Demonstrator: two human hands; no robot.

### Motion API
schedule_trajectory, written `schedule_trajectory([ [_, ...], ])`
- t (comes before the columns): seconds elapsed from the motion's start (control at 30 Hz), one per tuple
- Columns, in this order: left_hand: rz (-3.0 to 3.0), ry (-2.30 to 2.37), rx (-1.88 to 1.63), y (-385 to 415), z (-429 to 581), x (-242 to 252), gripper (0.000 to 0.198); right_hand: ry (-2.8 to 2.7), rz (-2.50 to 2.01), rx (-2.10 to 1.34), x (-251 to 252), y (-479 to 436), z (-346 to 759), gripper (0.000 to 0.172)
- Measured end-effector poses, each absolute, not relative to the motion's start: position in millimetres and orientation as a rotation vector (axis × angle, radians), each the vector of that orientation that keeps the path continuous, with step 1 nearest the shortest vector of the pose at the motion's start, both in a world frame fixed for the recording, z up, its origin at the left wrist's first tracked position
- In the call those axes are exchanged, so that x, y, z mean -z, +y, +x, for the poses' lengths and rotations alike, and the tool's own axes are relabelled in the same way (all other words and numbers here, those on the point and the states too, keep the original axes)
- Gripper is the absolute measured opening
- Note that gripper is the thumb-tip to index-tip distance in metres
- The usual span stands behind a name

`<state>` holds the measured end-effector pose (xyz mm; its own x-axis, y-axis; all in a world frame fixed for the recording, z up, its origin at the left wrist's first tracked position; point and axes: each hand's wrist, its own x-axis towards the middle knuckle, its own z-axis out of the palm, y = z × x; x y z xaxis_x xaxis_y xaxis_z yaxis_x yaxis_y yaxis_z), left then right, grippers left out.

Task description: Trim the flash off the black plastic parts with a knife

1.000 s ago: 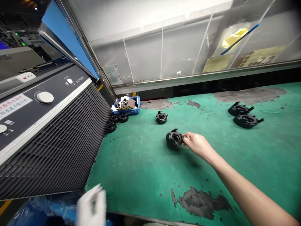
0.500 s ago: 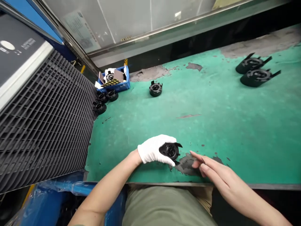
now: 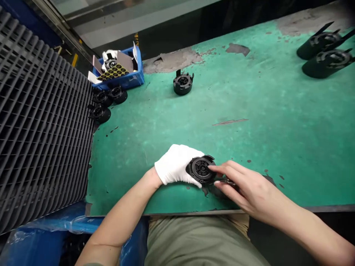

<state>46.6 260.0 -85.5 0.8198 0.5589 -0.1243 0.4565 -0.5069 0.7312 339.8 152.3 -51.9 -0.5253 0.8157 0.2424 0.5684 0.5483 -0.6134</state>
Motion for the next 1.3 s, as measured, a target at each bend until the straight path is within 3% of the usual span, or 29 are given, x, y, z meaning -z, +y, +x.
schedule_trajectory([
  [0.3,2.25,0.758,-0.143,258.9,50.7,80.6,0.072,-2.376,-1.089,-0.579,51.2,161.6,329.8,0.023],
  [0.4,2.256,0.744,-0.177,259.3,50.1,79.7,0.067,-2.326,-0.962,-0.687,44.1,162.6,331.0,0.01],
  [0.5,2.244,0.728,-0.239,254.6,49.4,83.4,0.059,-2.194,-1.035,-0.846,33.0,161.8,342.4,0.011],
  [0.57,2.253,0.74,-0.294,247.7,49.9,89.6,0.07,-2.177,-1.159,-0.873,29.9,160.9,356.2,0.026],
  [0.63,2.277,0.822,-0.372,239.7,50.9,97.7,0.094,-2.203,-1.22,-0.895,34.2,160.0,371.8,0.047],
  [0.73,2.311,0.921,-0.427,231.9,51.7,107.8,0.117,-2.2,-1.277,-0.865,53.6,158.4,391.1,0.05],
  [0.9,2.33,0.848,-0.454,233.3,50.7,109.6,0.104,-2.302,-1.363,-0.56,88.3,152.7,407.3,0.03],
  [1.03,2.332,0.863,-0.548,231.9,52.7,109.3,0.095,-2.293,-1.424,-0.454,92.2,147.5,406.4,0.03],
  [1.3,2.301,0.923,-0.65,226.4,59.8,112.8,0.086,-2.416,-1.083,-0.251,68.1,144.1,376.4,0.042],
])
